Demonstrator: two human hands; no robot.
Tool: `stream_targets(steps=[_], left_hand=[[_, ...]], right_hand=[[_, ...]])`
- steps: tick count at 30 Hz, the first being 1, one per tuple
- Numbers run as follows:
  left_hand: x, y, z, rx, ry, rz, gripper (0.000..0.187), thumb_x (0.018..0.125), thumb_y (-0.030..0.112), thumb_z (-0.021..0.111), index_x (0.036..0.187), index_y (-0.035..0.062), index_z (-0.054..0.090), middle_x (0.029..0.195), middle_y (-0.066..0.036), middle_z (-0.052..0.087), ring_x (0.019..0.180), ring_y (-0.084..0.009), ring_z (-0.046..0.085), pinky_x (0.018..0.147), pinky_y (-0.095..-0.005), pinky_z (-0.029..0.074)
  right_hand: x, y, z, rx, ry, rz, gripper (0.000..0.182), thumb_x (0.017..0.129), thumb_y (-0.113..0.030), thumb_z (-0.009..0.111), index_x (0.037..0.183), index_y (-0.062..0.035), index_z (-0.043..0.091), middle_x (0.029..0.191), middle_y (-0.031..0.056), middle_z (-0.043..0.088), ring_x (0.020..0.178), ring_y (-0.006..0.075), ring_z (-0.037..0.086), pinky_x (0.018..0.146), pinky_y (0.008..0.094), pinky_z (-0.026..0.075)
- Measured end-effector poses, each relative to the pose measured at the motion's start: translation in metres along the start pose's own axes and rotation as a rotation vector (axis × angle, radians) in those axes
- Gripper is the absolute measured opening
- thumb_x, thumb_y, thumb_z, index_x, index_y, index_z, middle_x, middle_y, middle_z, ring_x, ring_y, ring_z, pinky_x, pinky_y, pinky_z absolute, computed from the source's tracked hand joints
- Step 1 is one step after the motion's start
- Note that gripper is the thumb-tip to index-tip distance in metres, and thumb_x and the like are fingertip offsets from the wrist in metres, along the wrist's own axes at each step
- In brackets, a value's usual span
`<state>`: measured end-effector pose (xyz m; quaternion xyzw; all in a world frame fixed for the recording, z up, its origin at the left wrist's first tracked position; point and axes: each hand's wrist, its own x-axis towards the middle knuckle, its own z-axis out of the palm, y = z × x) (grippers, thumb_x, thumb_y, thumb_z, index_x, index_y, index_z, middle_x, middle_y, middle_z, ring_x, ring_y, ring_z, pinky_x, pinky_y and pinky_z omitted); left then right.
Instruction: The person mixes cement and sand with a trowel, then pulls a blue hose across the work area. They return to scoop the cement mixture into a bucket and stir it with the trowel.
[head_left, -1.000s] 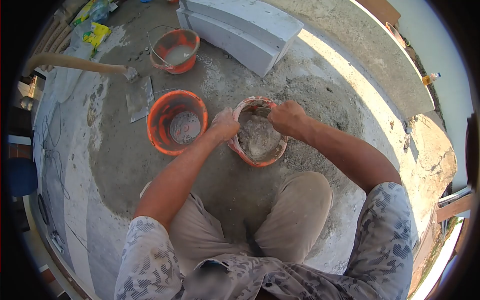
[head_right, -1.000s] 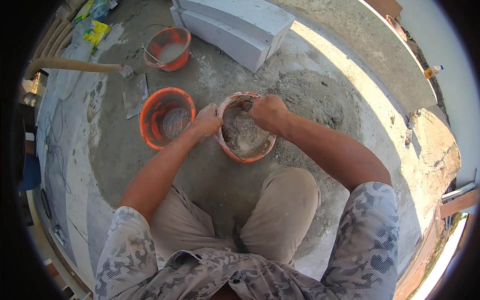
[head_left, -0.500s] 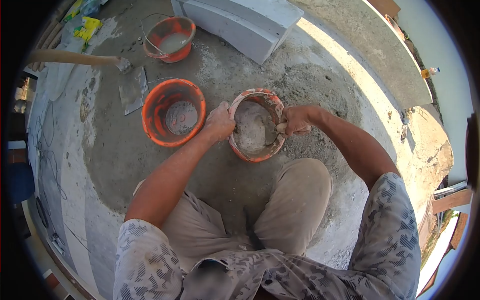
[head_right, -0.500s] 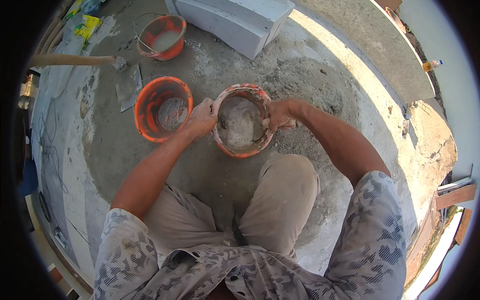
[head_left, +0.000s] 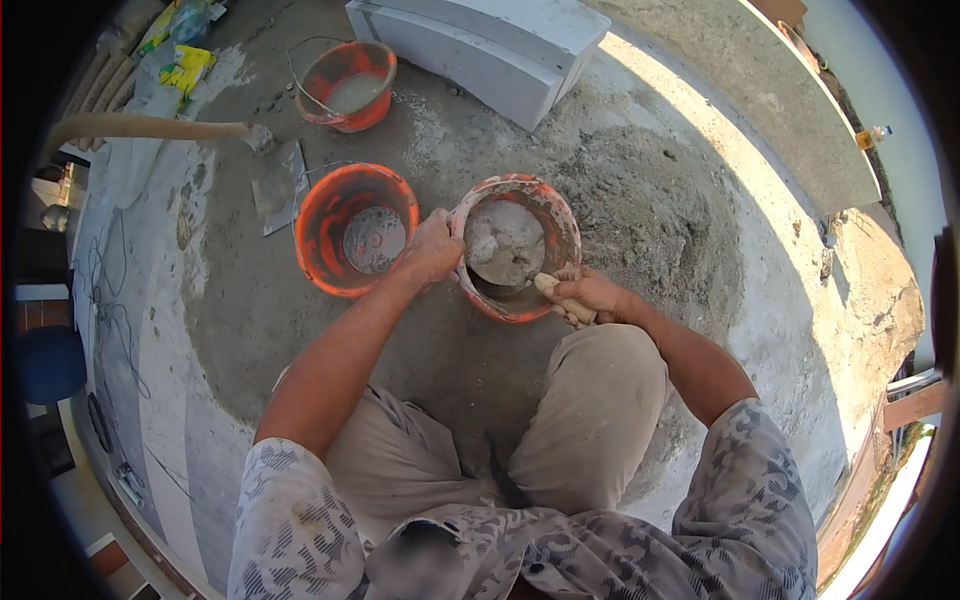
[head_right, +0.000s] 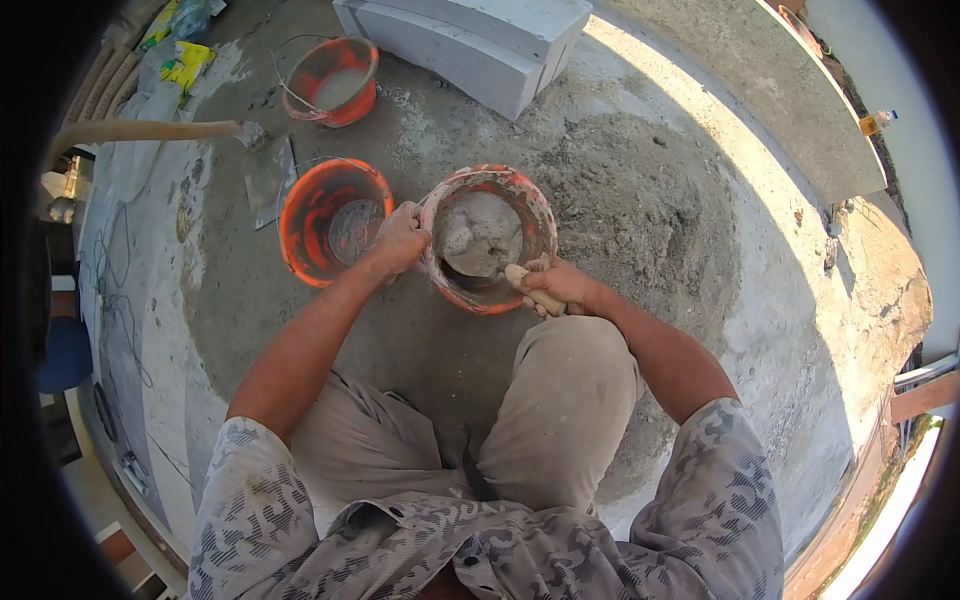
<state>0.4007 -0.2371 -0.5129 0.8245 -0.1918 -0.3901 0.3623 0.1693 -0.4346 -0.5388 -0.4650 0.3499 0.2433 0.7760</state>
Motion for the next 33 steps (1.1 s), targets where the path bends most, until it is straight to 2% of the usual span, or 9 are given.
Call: stream_targets(steps=[3,6,9,10,13,16,25,28,33], left_hand=[[0.004,0.006,0.003,-0.036,-0.003,-0.027,0.035,0.086,0.003,0.056,0.119,-0.007,0.055,0.108,-0.022,0.066,0.086,-0.0298,0.074,0.061,-0.0386,0.062],[0.008,0.006,0.004,-0.081,0.002,-0.073,0.032,0.086,0.002,0.058,0.116,-0.0053,0.055,0.105,-0.019,0.064,0.083,-0.0284,0.072,0.057,-0.037,0.063],[0.014,0.008,0.008,-0.064,0.003,-0.053,0.027,0.086,0.003,0.06,0.112,-0.0016,0.054,0.096,-0.013,0.062,0.073,-0.0229,0.069,0.052,-0.035,0.061],[0.017,0.01,0.01,-0.056,0.004,-0.051,0.027,0.086,0.002,0.06,0.112,-0.0017,0.054,0.095,-0.013,0.062,0.073,-0.0229,0.069,0.051,-0.035,0.061],[0.017,0.025,0.011,-0.024,-0.001,-0.049,0.027,0.086,0.002,0.06,0.112,-0.0017,0.054,0.094,-0.012,0.062,0.073,-0.0228,0.069,0.051,-0.035,0.06],[0.016,0.032,0.013,-0.036,-0.017,-0.048,0.027,0.086,0.002,0.06,0.112,-0.0016,0.054,0.094,-0.012,0.062,0.074,-0.0231,0.07,0.05,-0.0351,0.06],[0.013,0.016,0.015,-0.125,0.008,-0.062,0.03,0.086,0.001,0.061,0.115,-0.002,0.052,0.101,-0.014,0.062,0.078,-0.0243,0.07,0.052,-0.0361,0.062],[0.016,0.016,0.018,-0.14,0.007,-0.036,0.03,0.086,0.001,0.06,0.114,-0.0024,0.052,0.099,-0.014,0.062,0.076,-0.0246,0.07,0.052,-0.0363,0.062],[0.018,0.018,0.018,-0.143,-0.023,-0.036,0.028,0.085,-0.001,0.059,0.113,-0.0036,0.053,0.09,-0.013,0.063,0.068,-0.0247,0.07,0.049,-0.0365,0.061]], right_hand=[[-0.012,-0.014,0.0,0.061,0.04,0.03,0.034,0.097,-0.02,0.066,0.127,-0.007,0.057,0.074,0.0045,0.063,0.05,0.0101,0.056,0.042,0.0254,0.048],[-0.03,-0.032,-0.006,-0.033,0.128,-0.029,0.031,0.095,-0.018,0.067,0.122,-0.0059,0.06,0.074,0.0052,0.063,0.05,0.0123,0.058,0.04,0.0285,0.047],[-0.062,-0.072,0.002,-0.851,0.312,-0.218,0.02,0.091,-0.016,0.067,0.104,-0.0005,0.064,0.077,0.0137,0.067,0.056,0.0211,0.066,0.044,0.0342,0.052],[-0.039,-0.052,-0.028,-1.379,0.468,-0.736,0.02,0.09,-0.016,0.065,0.101,0.0003,0.068,0.082,0.0188,0.071,0.067,0.0303,0.073,0.056,0.0409,0.058],[-0.058,-0.092,0.004,-1.877,0.561,-0.413,0.017,0.091,-0.015,0.063,0.099,-0.0032,0.072,0.087,0.0189,0.074,0.079,0.0343,0.074,0.069,0.0443,0.06],[-0.034,-0.089,0.007,-2.069,0.35,-0.419,0.014,0.091,-0.013,0.061,0.091,-0.007,0.074,0.085,0.0163,0.074,0.083,0.0336,0.075,0.073,0.0455,0.06],[-0.02,-0.08,-0.01,-1.513,0.092,-0.404,0.025,0.079,-0.015,0.069,0.096,0.0026,0.072,0.092,0.0214,0.073,0.092,0.0371,0.072,0.084,0.0454,0.058],[-0.024,-0.064,-0.013,-1.361,0.141,-0.431,0.027,0.081,-0.017,0.069,0.099,0.0034,0.072,0.086,0.0177,0.072,0.08,0.0312,0.073,0.073,0.042,0.059],[-0.04,-0.065,0.018,-1.045,0.116,-0.121,0.037,0.083,-0.018,0.073,0.115,-0.0004,0.071,0.08,0.0096,0.068,0.063,0.0184,0.065,0.055,0.0343,0.053]])
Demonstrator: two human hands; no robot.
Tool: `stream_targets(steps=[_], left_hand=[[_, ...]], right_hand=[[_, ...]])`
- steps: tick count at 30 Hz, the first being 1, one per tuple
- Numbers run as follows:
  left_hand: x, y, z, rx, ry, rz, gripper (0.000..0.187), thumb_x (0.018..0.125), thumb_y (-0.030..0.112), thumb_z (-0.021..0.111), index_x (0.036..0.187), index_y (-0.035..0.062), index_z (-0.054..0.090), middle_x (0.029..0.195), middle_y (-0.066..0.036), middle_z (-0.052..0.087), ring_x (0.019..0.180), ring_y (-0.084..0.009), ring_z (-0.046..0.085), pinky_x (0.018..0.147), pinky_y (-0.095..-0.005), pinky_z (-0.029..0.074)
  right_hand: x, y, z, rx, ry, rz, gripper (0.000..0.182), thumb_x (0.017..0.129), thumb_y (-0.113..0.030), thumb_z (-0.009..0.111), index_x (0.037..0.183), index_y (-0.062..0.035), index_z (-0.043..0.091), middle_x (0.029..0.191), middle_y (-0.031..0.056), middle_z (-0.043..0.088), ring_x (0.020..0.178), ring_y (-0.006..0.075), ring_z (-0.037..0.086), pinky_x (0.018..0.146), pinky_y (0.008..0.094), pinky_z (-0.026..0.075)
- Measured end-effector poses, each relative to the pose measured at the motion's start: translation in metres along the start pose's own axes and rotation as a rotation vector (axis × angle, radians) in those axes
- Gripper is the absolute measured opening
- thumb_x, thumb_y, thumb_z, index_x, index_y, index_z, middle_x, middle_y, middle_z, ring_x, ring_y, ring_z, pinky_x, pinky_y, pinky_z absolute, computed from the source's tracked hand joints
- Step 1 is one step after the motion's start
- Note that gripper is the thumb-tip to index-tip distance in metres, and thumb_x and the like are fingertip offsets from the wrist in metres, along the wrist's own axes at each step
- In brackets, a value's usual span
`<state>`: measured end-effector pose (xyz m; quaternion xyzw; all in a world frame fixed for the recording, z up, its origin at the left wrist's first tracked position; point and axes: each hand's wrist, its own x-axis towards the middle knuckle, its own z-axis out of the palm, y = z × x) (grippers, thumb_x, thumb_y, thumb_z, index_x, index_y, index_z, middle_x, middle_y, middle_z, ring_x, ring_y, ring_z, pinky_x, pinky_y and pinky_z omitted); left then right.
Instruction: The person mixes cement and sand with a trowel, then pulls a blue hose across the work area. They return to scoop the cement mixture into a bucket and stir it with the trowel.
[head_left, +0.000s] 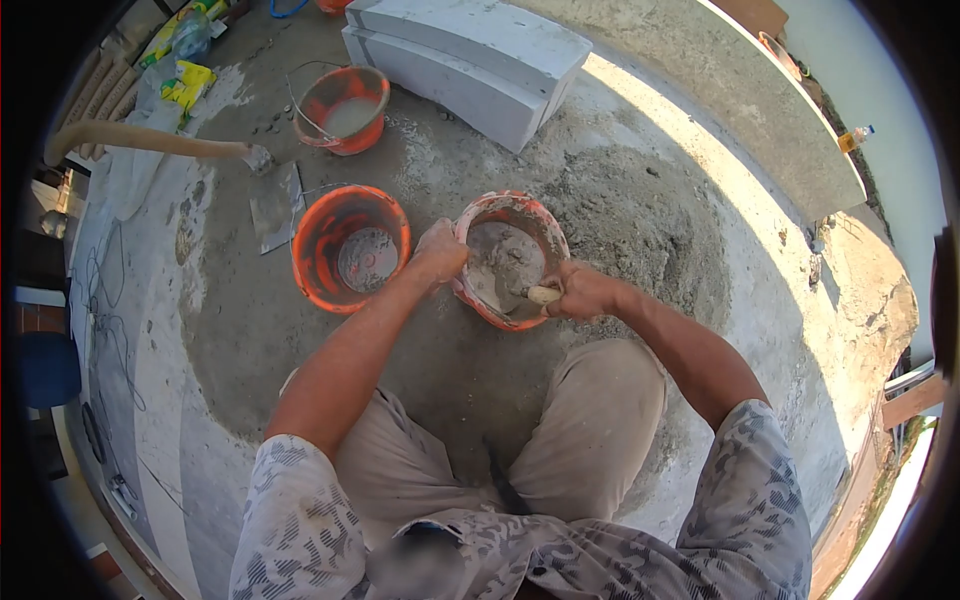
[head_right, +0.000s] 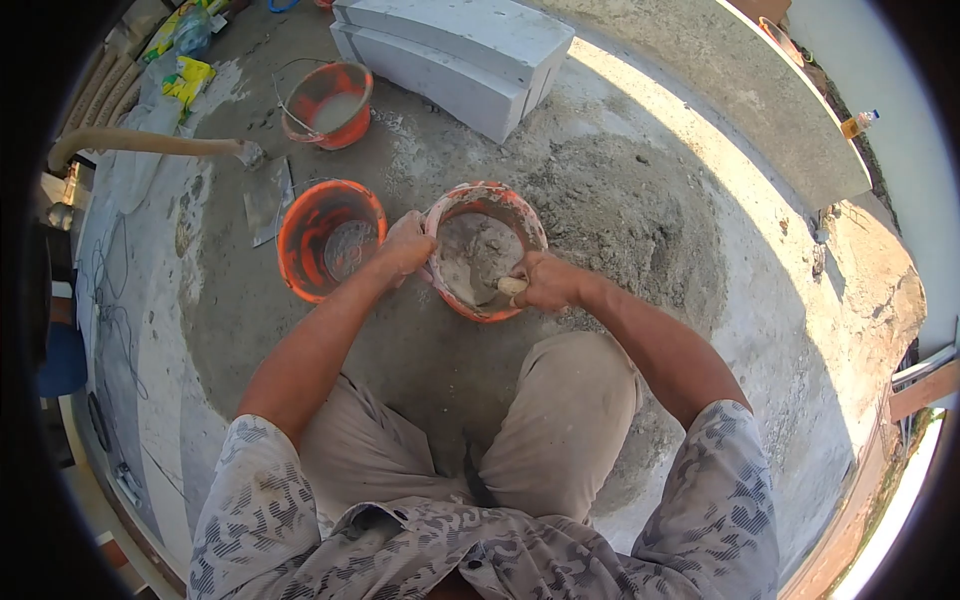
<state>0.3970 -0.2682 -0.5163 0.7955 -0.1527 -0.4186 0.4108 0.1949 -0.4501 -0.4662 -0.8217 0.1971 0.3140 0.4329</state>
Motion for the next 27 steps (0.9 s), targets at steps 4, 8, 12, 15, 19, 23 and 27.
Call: stream_targets(steps=[4,8,12,15,19,23,27], left_hand=[[0.003,-0.003,-0.002,0.013,0.005,0.021,0.023,0.085,-0.001,0.059,0.107,-0.0049,0.059,0.087,-0.014,0.065,0.065,-0.024,0.07,0.048,-0.0363,0.06],[0.022,-0.022,0.004,-0.011,-0.008,0.027,0.02,0.084,0.0,0.059,0.103,-0.0058,0.064,0.086,-0.015,0.067,0.064,-0.024,0.07,0.047,-0.0363,0.059],[0.016,-0.007,0.004,0.005,-0.008,0.002,0.026,0.084,0.0,0.059,0.109,-0.008,0.059,0.094,-0.018,0.066,0.068,-0.0289,0.071,0.047,-0.0374,0.06],[0.01,0.002,0.0,0.001,-0.025,-0.034,0.033,0.083,0.0,0.06,0.114,-0.0092,0.054,0.103,-0.022,0.064,0.075,-0.0332,0.073,0.049,-0.0384,0.062],[0.006,0.001,-0.001,-0.003,-0.007,0.013,0.02,0.084,0.0,0.059,0.104,-0.005,0.056,0.087,-0.014,0.064,0.065,-0.0251,0.07,0.047,-0.0364,0.059],[-0.004,0.006,0.001,-0.017,0.009,-0.007,0.026,0.085,0.0,0.059,0.11,-0.0036,0.052,0.092,-0.014,0.063,0.067,-0.0254,0.07,0.048,-0.0364,0.06],[-0.005,0.007,0.001,0.014,0.016,-0.004,0.029,0.085,0.0,0.058,0.113,-0.0041,0.052,0.096,-0.015,0.064,0.069,-0.0255,0.071,0.048,-0.0362,0.06]], right_hand=[[-0.003,0.0,-0.014,0.204,-0.015,0.049,0.04,0.086,-0.019,0.074,0.123,-0.0039,0.07,0.079,0.0043,0.067,0.061,0.0148,0.063,0.053,0.0324,0.052],[-0.014,-0.008,-0.044,-0.312,0.289,-0.123,0.032,0.085,-0.018,0.07,0.113,-0.0021,0.072,0.078,0.012,0.071,0.073,0.0241,0.073,0.064,0.0393,0.058],[-0.004,-0.021,-0.052,-1.029,0.399,-0.123,0.019,0.087,-0.013,0.063,0.102,-0.0084,0.074,0.089,0.0133,0.075,0.086,0.0327,0.075,0.073,0.0451,0.06],[0.014,-0.01,-0.039,-1.087,0.246,-0.174,0.019,0.087,-0.013,0.064,0.102,-0.009,0.074,0.088,0.0139,0.075,0.085,0.033,0.075,0.073,0.0447,0.06],[0.027,0.001,-0.035,-0.818,0.176,-0.147,0.022,0.085,-0.017,0.068,0.103,-0.0064,0.073,0.083,0.0139,0.074,0.081,0.0311,0.074,0.069,0.0412,0.059],[0.017,-0.014,-0.05,-0.459,-0.048,0.047,0.029,0.083,-0.02,0.071,0.107,-0.0039,0.073,0.075,0.01,0.07,0.069,0.0243,0.071,0.06,0.0385,0.056],[0.007,-0.015,-0.048,-0.1,-0.154,0.012,0.045,0.08,-0.02,0.076,0.121,-0.0008,0.072,0.073,0.0047,0.066,0.055,0.0148,0.061,0.05,0.0321,0.05]])
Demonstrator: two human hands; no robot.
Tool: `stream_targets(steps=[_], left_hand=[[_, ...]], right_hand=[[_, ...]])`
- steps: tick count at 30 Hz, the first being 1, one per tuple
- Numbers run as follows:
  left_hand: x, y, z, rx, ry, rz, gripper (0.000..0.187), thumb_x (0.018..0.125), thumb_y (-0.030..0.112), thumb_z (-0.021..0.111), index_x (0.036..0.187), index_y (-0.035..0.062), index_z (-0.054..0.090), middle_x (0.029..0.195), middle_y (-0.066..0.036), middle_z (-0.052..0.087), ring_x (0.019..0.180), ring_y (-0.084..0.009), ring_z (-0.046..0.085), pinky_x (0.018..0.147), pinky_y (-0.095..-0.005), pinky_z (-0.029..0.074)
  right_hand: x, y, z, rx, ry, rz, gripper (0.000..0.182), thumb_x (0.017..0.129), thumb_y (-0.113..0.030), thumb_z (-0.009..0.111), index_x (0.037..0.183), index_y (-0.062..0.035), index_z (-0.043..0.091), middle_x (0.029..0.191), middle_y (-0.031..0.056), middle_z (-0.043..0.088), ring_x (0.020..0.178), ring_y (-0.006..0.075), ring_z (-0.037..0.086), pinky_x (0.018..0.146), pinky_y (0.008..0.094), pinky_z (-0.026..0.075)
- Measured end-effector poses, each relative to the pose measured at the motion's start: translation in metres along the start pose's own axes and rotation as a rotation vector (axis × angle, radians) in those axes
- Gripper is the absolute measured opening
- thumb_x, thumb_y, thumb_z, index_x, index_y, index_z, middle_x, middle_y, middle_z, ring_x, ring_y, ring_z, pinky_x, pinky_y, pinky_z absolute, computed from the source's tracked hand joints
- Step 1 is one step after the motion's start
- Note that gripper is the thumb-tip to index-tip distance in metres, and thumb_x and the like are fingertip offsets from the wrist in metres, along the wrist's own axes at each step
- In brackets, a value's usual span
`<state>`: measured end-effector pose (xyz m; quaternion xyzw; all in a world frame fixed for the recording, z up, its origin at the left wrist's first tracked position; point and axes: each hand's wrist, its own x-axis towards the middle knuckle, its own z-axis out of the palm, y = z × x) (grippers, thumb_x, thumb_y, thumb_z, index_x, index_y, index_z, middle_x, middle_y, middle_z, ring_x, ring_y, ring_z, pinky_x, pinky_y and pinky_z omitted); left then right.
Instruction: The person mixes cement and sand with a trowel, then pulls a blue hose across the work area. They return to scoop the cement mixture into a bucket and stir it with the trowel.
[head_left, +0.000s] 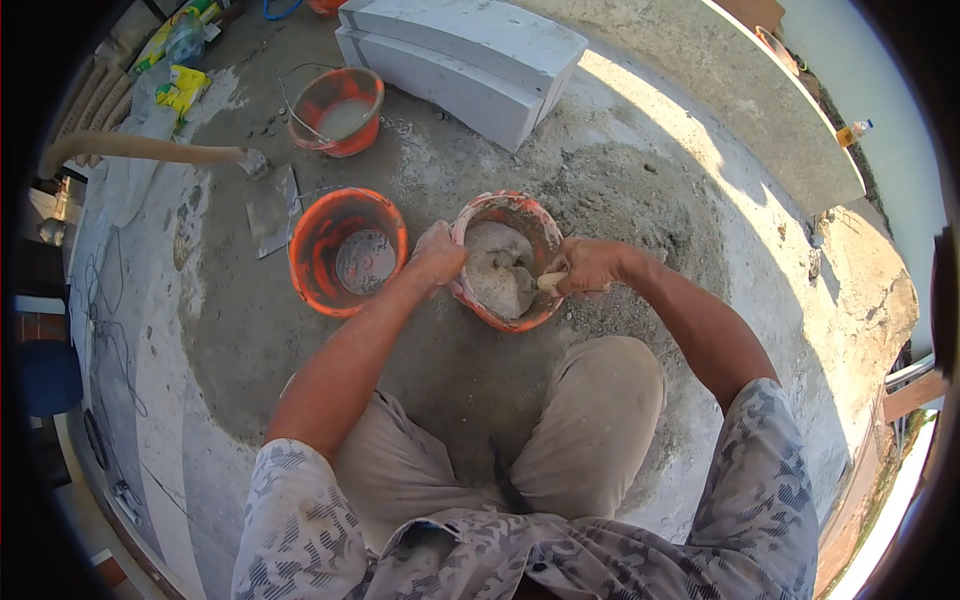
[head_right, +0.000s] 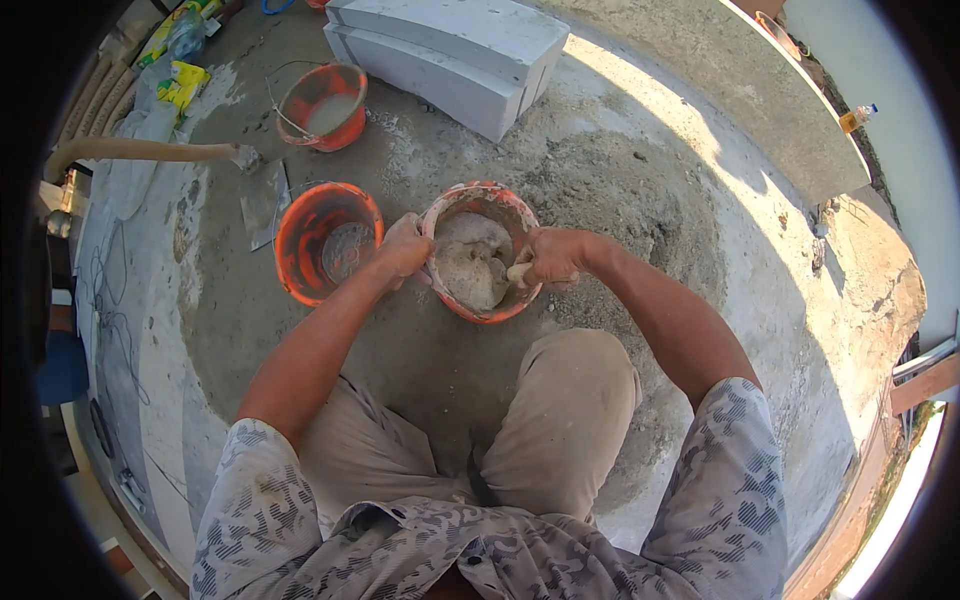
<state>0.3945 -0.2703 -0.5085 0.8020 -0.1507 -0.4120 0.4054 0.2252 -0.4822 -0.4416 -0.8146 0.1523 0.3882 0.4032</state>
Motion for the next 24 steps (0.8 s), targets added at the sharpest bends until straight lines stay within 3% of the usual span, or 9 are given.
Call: stream_targets(steps=[2,5,8,11,12,14,17,20,24], left_hand=[[0.001,-0.003,-0.003,-0.003,0.012,-0.003,0.028,0.086,0.0,0.058,0.113,-0.0048,0.054,0.096,-0.016,0.066,0.069,-0.0256,0.071,0.048,-0.0359,0.06],[0.01,-0.008,-0.007,0.0,-0.026,0.01,0.027,0.086,0.0,0.058,0.112,-0.006,0.057,0.093,-0.016,0.068,0.068,-0.0262,0.072,0.048,-0.036,0.06],[0.009,-0.003,-0.012,0.006,-0.054,-0.048,0.026,0.086,0.0,0.058,0.111,-0.0064,0.058,0.09,-0.015,0.068,0.066,-0.0261,0.071,0.046,-0.0362,0.06],[0.019,-0.005,-0.012,-0.043,-0.122,-0.045,0.022,0.085,0.0,0.058,0.106,-0.0063,0.06,0.088,-0.016,0.068,0.066,-0.0264,0.071,0.045,-0.0375,0.06],[0.019,-0.004,-0.011,-0.046,-0.089,-0.021,0.024,0.085,0.0,0.059,0.107,-0.0092,0.061,0.091,-0.019,0.069,0.067,-0.0289,0.072,0.046,-0.0386,0.06],[0.018,-0.006,-0.008,-0.057,-0.013,0.014,0.029,0.084,-0.001,0.06,0.109,-0.015,0.062,0.097,-0.026,0.07,0.07,-0.0338,0.074,0.047,-0.0408,0.062],[0.01,-0.004,-0.01,-0.107,0.041,-0.015,0.027,0.084,-0.001,0.061,0.107,-0.0146,0.064,0.095,-0.026,0.07,0.07,-0.0343,0.074,0.046,-0.0408,0.062],[0.02,-0.012,-0.017,-0.127,-0.151,-0.065,0.027,0.084,0.0,0.057,0.11,-0.0061,0.056,0.088,-0.015,0.065,0.065,-0.0277,0.071,0.047,-0.0389,0.061],[0.011,-0.008,-0.012,-0.11,-0.083,-0.03,0.022,0.085,0.001,0.057,0.105,-0.0057,0.059,0.086,-0.015,0.067,0.064,-0.0271,0.071,0.047,-0.0395,0.061]], right_hand=[[0.002,0.007,0.01,0.297,0.038,-0.031,0.045,0.081,-0.019,0.075,0.122,-0.0004,0.072,0.071,0.0033,0.064,0.052,0.012,0.057,0.048,0.0309,0.047],[-0.003,0.004,0.0,0.161,0.202,-0.035,0.047,0.082,-0.018,0.074,0.125,0.0008,0.07,0.072,0.0095,0.067,0.054,0.0183,0.063,0.05,0.0356,0.05],[-0.003,0.008,-0.012,-0.505,0.592,-0.37,0.035,0.083,-0.017,0.071,0.113,0.0005,0.073,0.075,0.0165,0.071,0.063,0.0271,0.07,0.055,0.0404,0.055],[0.007,0.001,-0.001,-1.027,0.568,-0.165,0.018,0.083,-0.013,0.066,0.095,-0.0044,0.076,0.084,0.0161,0.075,0.081,0.0311,0.075,0.068,0.0428,0.06],[0.004,-0.011,0.007,-1.016,0.437,-0.119,0.013,0.083,-0.01,0.063,0.087,-0.0059,0.074,0.084,0.0154,0.074,0.083,0.0315,0.075,0.072,0.0424,0.061],[0.012,0.005,0.025,-0.927,0.401,-0.176,0.013,0.083,-0.01,0.063,0.087,-0.0058,0.075,0.085,0.0155,0.074,0.084,0.0323,0.075,0.074,0.0435,0.06],[0.016,0.01,0.041,-0.759,0.352,-0.193,0.015,0.083,-0.01,0.063,0.09,-0.0045,0.074,0.086,0.0175,0.074,0.087,0.0348,0.074,0.079,0.0463,0.059],[0.003,0.008,0.044,-0.559,0.313,-0.232,0.019,0.083,-0.014,0.066,0.096,-0.0028,0.074,0.088,0.0204,0.073,0.088,0.037,0.073,0.079,0.0475,0.058],[0.001,0.007,0.042,-0.286,0.308,-0.342,0.029,0.084,-0.021,0.068,0.104,-0.0008,0.073,0.089,0.0227,0.072,0.085,0.0391,0.071,0.079,0.0476,0.056]])
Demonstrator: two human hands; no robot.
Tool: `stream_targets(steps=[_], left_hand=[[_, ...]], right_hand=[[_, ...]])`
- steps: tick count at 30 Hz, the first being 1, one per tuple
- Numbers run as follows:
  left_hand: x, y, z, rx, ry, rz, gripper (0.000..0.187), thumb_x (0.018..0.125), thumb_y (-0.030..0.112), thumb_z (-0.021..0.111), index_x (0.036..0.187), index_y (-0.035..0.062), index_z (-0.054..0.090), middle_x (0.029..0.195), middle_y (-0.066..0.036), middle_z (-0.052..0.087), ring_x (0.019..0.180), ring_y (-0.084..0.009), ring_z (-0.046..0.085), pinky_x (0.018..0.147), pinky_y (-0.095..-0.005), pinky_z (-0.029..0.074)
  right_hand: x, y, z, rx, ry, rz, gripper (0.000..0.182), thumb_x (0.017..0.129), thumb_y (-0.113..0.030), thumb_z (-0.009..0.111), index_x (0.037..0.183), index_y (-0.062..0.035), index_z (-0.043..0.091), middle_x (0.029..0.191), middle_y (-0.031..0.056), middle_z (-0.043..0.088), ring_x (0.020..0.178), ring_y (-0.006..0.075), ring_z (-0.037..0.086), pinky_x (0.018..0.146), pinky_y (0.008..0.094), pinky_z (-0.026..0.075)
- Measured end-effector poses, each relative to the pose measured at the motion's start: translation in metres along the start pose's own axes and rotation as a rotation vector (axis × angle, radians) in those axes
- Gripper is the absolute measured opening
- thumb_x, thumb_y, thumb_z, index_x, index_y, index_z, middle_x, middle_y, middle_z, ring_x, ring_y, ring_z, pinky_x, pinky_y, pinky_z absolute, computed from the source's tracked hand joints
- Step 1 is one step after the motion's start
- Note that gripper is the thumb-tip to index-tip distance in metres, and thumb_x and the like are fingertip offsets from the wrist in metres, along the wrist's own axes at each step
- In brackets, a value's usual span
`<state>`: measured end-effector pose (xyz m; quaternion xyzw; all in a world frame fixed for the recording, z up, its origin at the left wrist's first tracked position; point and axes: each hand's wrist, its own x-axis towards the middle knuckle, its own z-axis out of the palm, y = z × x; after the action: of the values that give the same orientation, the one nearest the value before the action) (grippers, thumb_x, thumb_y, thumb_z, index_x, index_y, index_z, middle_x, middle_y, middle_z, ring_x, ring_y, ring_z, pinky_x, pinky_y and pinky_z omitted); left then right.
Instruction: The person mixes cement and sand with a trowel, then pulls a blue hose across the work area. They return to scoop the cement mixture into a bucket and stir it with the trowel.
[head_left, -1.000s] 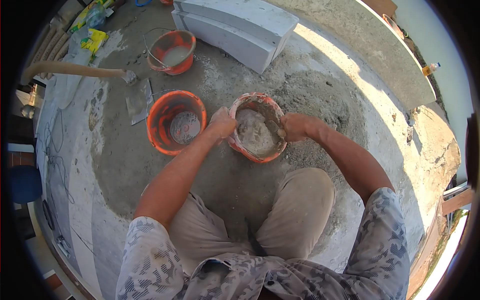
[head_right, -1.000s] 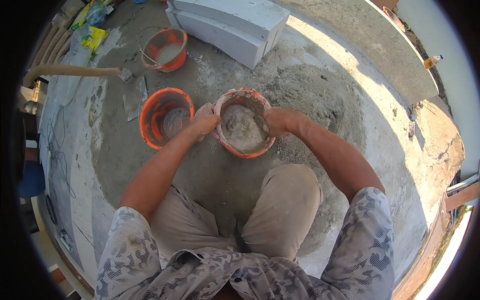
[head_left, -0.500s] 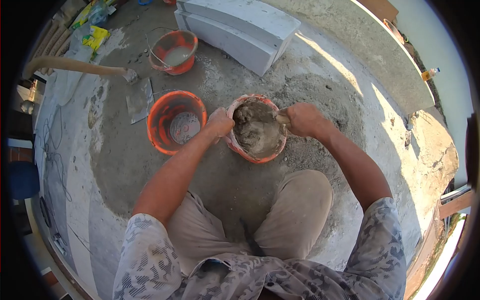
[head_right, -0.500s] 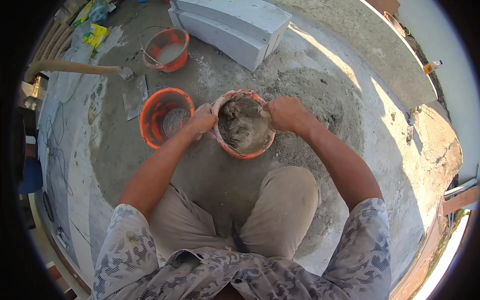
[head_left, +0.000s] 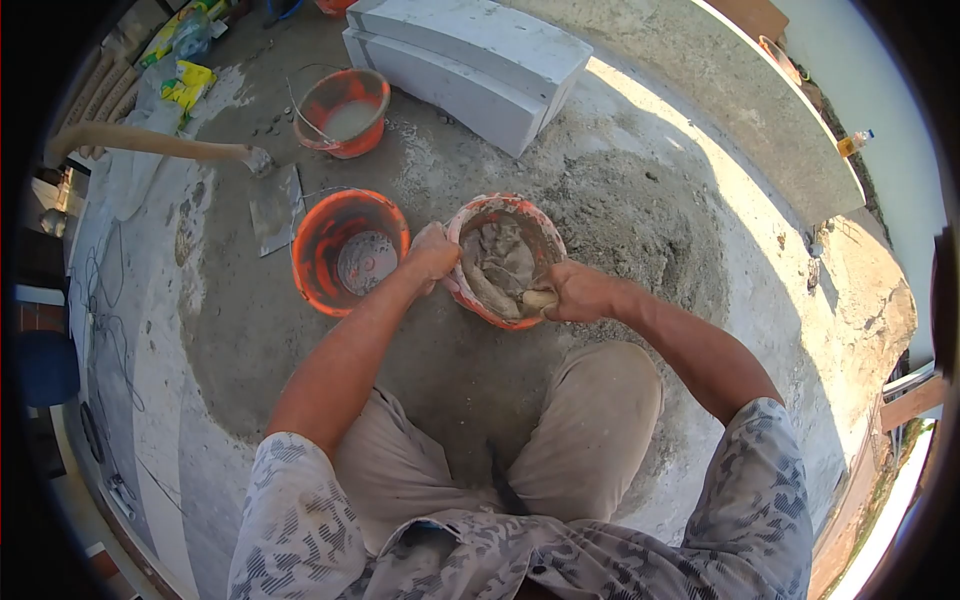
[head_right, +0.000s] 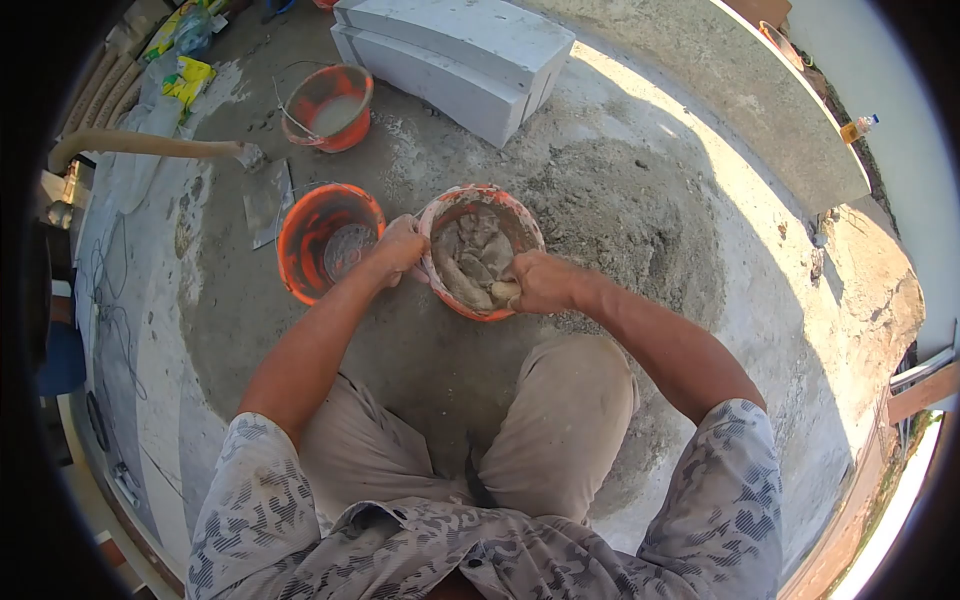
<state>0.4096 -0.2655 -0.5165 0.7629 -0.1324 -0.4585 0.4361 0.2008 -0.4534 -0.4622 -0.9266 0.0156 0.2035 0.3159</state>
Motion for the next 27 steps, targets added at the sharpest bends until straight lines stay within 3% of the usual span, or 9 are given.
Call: stream_targets(steps=[1,4,7,11,13,17,20,25,27], left_hand=[[0.001,-0.001,0.0,0.008,0.008,0.002,0.021,0.085,0.001,0.056,0.104,-0.0057,0.06,0.086,-0.015,0.067,0.064,-0.027,0.071,0.047,-0.0395,0.061],[0.002,-0.001,-0.002,0.029,0.026,-0.007,0.018,0.085,0.0,0.056,0.102,-0.0056,0.061,0.085,-0.015,0.067,0.064,-0.0268,0.071,0.047,-0.0392,0.06],[0.003,-0.002,-0.001,0.019,-0.004,-0.019,0.016,0.085,0.0,0.056,0.099,-0.0053,0.062,0.084,-0.015,0.067,0.064,-0.0268,0.071,0.047,-0.039,0.061],[0.006,0.001,0.001,0.02,-0.012,-0.016,0.012,0.085,0.0,0.057,0.093,-0.0046,0.064,0.082,-0.015,0.068,0.063,-0.027,0.07,0.046,-0.0397,0.06],[0.003,0.003,0.003,-0.001,0.037,-0.008,0.02,0.085,-0.001,0.059,0.099,-0.0138,0.064,0.086,-0.02,0.069,0.063,-0.0318,0.072,0.045,-0.0399,0.061],[0.004,0.0,-0.002,-0.017,0.002,-0.012,0.026,0.084,-0.002,0.059,0.102,-0.0197,0.064,0.087,-0.024,0.07,0.064,-0.0347,0.073,0.043,-0.0395,0.061],[0.006,-0.003,-0.003,0.003,-0.003,-0.034,0.011,0.086,0.0,0.057,0.092,-0.0032,0.065,0.079,-0.015,0.067,0.062,-0.028,0.07,0.046,-0.0414,0.06],[0.006,-0.008,-0.003,0.011,0.007,-0.028,0.012,0.085,0.0,0.057,0.094,-0.0028,0.066,0.08,-0.014,0.068,0.063,-0.0277,0.07,0.047,-0.0414,0.061],[0.0,0.001,-0.003,0.023,0.028,-0.019,0.013,0.085,0.001,0.057,0.095,-0.0031,0.066,0.08,-0.014,0.068,0.063,-0.0275,0.07,0.047,-0.0409,0.061]], right_hand=[[0.002,-0.002,0.0,0.053,0.009,0.002,0.032,0.084,-0.023,0.069,0.106,-0.0004,0.073,0.09,0.0229,0.072,0.085,0.0394,0.07,0.078,0.0476,0.055],[-0.005,-0.022,-0.031,0.336,-0.047,0.317,0.034,0.081,-0.022,0.069,0.107,-0.0002,0.073,0.088,0.022,0.072,0.084,0.038,0.07,0.079,0.0469,0.055],[0.0,0.015,-0.03,0.142,0.157,0.022,0.034,0.083,-0.023,0.072,0.109,-0.0004,0.072,0.084,0.0158,0.073,0.079,0.0348,0.071,0.074,0.0456,0.057],[0.007,-0.003,-0.044,-0.529,0.145,0.166,0.019,0.081,-0.016,0.069,0.097,-0.0074,0.077,0.088,0.017,0.075,0.088,0.032,0.075,0.077,0.0423,0.059],[0.016,-0.003,-0.035,-0.768,0.066,0.138,0.015,0.084,-0.013,0.066,0.093,-0.0089,0.077,0.088,0.0146,0.076,0.088,0.0306,0.075,0.077,0.0416,0.06],[0.024,-0.002,-0.006,-0.659,-0.037,0.084,0.017,0.086,-0.01,0.062,0.092,-0.008,0.077,0.088,0.013,0.076,0.087,0.0289,0.076,0.077,0.0419,0.061],[0.027,-0.016,-0.009,-0.555,-0.067,0.1,0.017,0.085,-0.013,0.064,0.094,-0.0062,0.077,0.089,0.0145,0.076,0.088,0.0305,0.076,0.078,0.0421,0.061],[0.029,0.003,-0.028,-0.229,-0.09,0.147,0.022,0.082,-0.019,0.067,0.095,-0.0014,0.074,0.083,0.0165,0.074,0.08,0.0305,0.075,0.072,0.0427,0.06],[0.025,-0.002,-0.042,-0.112,-0.228,0.279,0.027,0.083,-0.022,0.069,0.098,-0.0003,0.073,0.078,0.016,0.071,0.074,0.0281,0.073,0.068,0.0426,0.058]])
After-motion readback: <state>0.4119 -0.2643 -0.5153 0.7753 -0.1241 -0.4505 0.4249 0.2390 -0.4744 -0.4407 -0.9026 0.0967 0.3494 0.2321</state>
